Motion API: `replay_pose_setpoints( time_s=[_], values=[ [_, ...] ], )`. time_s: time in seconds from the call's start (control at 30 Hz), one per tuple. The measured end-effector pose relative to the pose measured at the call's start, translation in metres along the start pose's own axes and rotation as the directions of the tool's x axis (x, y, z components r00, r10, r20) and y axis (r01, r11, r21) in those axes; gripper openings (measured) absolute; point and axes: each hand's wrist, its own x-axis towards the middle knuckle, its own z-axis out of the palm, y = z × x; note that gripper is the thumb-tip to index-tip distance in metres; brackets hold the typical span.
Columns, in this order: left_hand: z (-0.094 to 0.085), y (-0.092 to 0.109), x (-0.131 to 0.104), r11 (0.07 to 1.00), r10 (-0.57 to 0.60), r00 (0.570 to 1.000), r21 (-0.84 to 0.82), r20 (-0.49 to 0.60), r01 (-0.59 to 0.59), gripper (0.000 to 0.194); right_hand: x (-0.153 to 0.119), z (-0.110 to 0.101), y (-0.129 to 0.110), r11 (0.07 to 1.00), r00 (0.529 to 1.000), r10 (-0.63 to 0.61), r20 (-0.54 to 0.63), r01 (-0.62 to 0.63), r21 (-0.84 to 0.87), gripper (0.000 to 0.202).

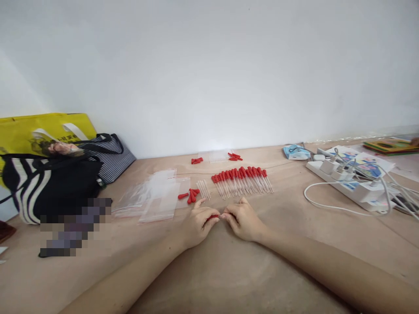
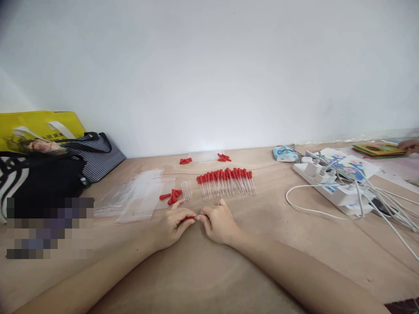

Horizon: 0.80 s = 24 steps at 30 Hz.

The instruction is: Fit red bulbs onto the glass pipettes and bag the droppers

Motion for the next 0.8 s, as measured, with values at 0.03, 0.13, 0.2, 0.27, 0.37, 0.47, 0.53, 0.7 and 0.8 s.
replay_pose_setpoints(
  time_s=[0.03, 0.13, 0.2, 0.27, 0.37, 0.47, 0.53, 0.7, 0.8],
  values=[
    [0.0, 0.0, 0.001, 1.0, 0.001, 1.0, 0.001, -0.005, -0.001, 0.016, 0.001, 0.0, 0.0, 1.0, 1.0, 0.007, 0.003, -0.007, 0.007, 0.023],
    [-0.002, 0.0, 0.003, 1.0, -0.007, 1.0, 0.008, -0.019, 0.007, 0.016, 0.002, -0.002, 0.001, 0.999, 1.0, 0.02, 0.015, -0.02, 0.026, 0.027],
    [-0.004, 0.0, 0.004, 1.0, -0.014, 0.999, 0.026, -0.036, 0.015, 0.016, 0.003, -0.007, 0.003, 1.0, 1.0, -0.009, 0.018, 0.009, 0.019, 0.028],
    [-0.006, -0.001, 0.004, 0.998, -0.026, 0.998, 0.053, -0.06, 0.029, 0.015, 0.003, -0.013, 0.006, 0.997, 0.997, -0.072, 0.009, 0.072, -0.039, 0.024],
    [-0.007, 0.0, 0.004, 0.995, -0.029, 0.996, 0.089, -0.079, 0.036, 0.014, 0.001, -0.018, 0.007, 0.973, 0.988, -0.152, -0.011, 0.148, -0.176, 0.019],
    [-0.006, 0.001, 0.003, 0.994, -0.005, 0.999, 0.107, -0.044, 0.01, 0.014, -0.002, -0.016, 0.004, 0.951, 0.979, -0.201, -0.001, 0.195, -0.241, 0.019],
    [-0.006, 0.001, 0.002, 0.992, -0.004, 1.0, 0.125, -0.031, 0.007, 0.014, -0.003, -0.013, 0.002, 0.948, 0.978, -0.208, 0.005, 0.203, -0.244, 0.019],
    [-0.014, -0.007, 0.0, 0.948, -0.103, 0.979, 0.282, -0.173, 0.15, 0.033, 0.007, -0.02, 0.013, 0.972, 0.988, 0.049, -0.144, -0.08, -0.222, 0.02],
    [-0.022, -0.019, -0.004, 0.894, -0.212, 0.939, 0.335, -0.271, 0.299, 0.036, 0.022, -0.031, 0.035, 0.905, 0.882, 0.36, -0.304, -0.409, -0.117, 0.019]
  ],
)
